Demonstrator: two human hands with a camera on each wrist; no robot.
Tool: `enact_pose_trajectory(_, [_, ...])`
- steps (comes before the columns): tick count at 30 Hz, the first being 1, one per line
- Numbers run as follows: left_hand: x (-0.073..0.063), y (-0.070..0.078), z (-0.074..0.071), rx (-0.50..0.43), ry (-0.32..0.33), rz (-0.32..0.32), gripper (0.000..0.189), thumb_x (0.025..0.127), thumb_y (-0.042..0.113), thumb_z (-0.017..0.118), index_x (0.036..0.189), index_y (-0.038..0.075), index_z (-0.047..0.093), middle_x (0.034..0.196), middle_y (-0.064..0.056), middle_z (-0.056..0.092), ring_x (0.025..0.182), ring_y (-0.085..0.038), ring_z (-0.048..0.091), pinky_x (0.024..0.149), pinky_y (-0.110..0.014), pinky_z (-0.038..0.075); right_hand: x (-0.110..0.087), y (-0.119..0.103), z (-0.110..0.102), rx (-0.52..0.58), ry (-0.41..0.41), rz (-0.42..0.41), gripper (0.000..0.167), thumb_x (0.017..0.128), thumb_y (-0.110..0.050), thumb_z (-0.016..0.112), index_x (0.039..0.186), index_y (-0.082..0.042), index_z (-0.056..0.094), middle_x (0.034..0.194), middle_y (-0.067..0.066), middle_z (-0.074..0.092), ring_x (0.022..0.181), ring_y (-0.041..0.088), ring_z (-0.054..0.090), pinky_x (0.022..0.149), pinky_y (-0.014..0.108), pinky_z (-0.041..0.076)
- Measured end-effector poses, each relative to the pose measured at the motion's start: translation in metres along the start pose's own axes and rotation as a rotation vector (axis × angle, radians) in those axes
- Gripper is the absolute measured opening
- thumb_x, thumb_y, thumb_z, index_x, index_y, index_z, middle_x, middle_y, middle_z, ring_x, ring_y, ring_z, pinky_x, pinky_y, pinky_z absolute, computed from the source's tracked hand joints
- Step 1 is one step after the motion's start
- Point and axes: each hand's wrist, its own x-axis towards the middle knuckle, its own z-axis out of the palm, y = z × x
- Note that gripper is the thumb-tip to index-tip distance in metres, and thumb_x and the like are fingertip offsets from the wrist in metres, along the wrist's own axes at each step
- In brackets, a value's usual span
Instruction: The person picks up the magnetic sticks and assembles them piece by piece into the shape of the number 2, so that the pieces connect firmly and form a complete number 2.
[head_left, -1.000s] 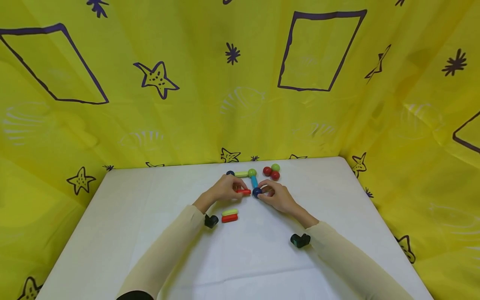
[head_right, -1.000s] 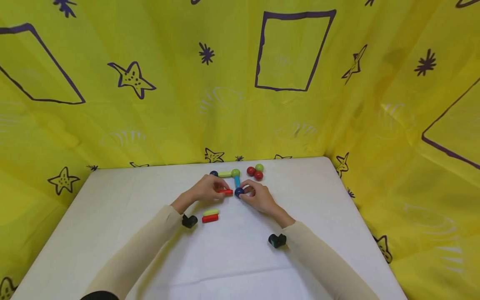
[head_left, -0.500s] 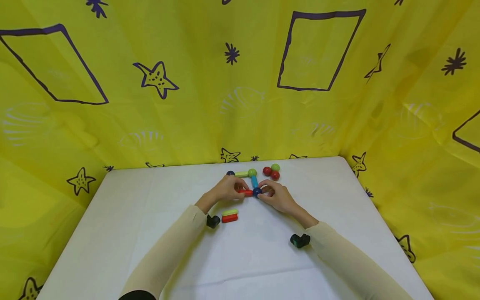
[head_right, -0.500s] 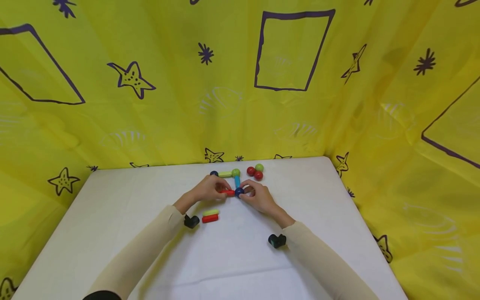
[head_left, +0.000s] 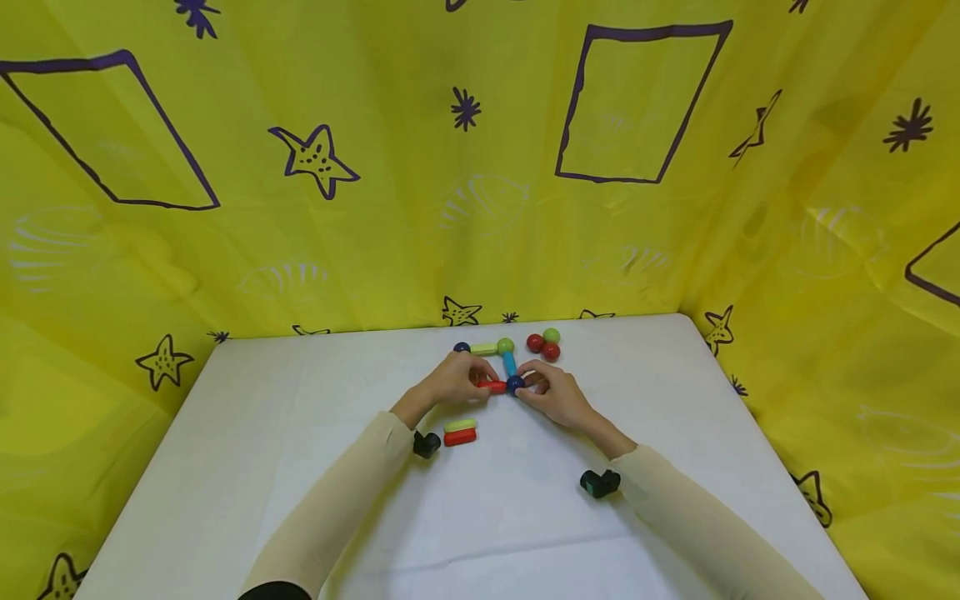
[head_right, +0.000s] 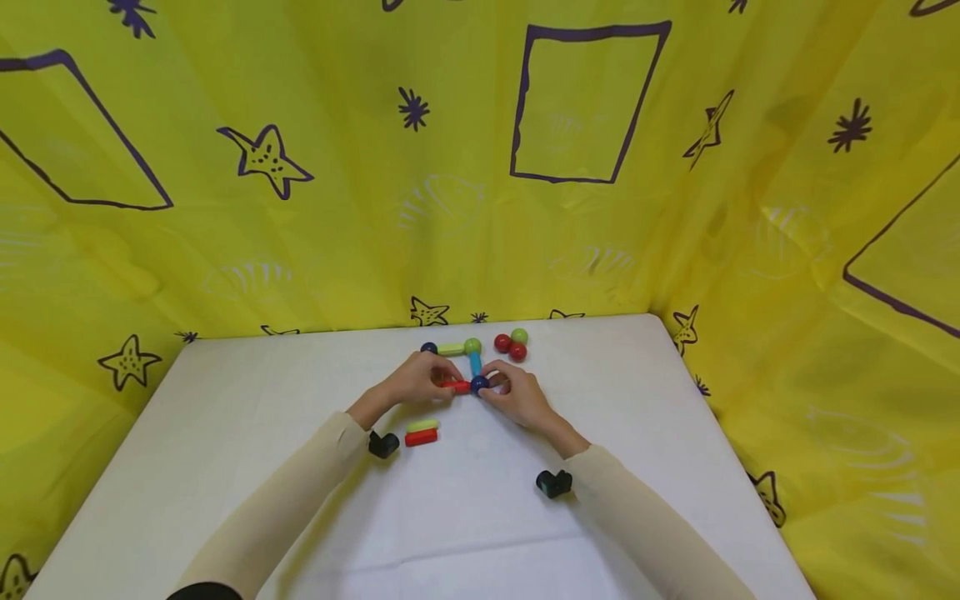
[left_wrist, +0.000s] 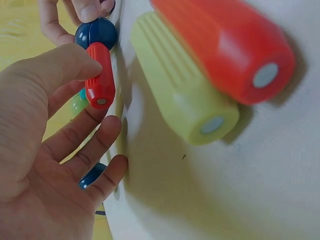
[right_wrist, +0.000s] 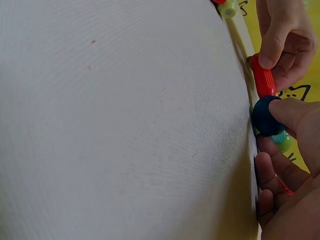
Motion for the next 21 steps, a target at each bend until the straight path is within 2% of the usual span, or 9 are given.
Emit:
enact_pose_trajectory(8, [0.000,0.001,-0.001,0.001,-0.005,0.012,0.022,0.085,0.005,0.080,0.107,0.009,0.079,0.082,0.003,0.068,0.075,-0.014,0.057,0.069,-0.025,0.050,0.000,0.001,-0.001,0.013,0.000,-0.003,0.027,0.094,-0.017,0.077,0.119,-0.015,0.067,0.109,0.008,0.075,0.082,0.020,0.059,0.076,0.033,0.049])
enact_pose_trajectory(14, [0.000,0.001,-0.006,0.027,-0.028,0.023,0.023,0.089,0.012,0.080,0.112,0.009,0.078,0.084,0.003,0.068,0.076,-0.013,0.059,0.071,-0.025,0.052,-0.002,0.001,-0.002,0.011,-0.001,-0.004,0.026,0.094,-0.017,0.077,0.118,-0.014,0.067,0.108,0.008,0.075,0.081,0.019,0.060,0.075,0.033,0.049])
enact_pose_trajectory(17, [0.001,0.002,-0.013,0.041,-0.011,0.031,0.026,0.092,0.019,0.078,0.115,0.008,0.076,0.086,0.001,0.070,0.076,-0.013,0.061,0.071,-0.025,0.052,-0.002,0.001,-0.002,0.009,-0.003,-0.003,0.026,0.094,-0.016,0.076,0.118,-0.014,0.067,0.108,0.008,0.075,0.082,0.019,0.060,0.075,0.033,0.049])
enact_pose_trajectory(21, [0.000,0.003,-0.025,0.049,0.042,0.034,0.035,0.092,0.025,0.078,0.121,0.005,0.073,0.092,-0.003,0.072,0.078,-0.016,0.062,0.072,-0.027,0.053,-0.001,0.000,-0.003,0.008,-0.014,0.002,0.026,0.095,-0.017,0.076,0.119,-0.015,0.066,0.109,0.007,0.075,0.084,0.019,0.059,0.076,0.033,0.049])
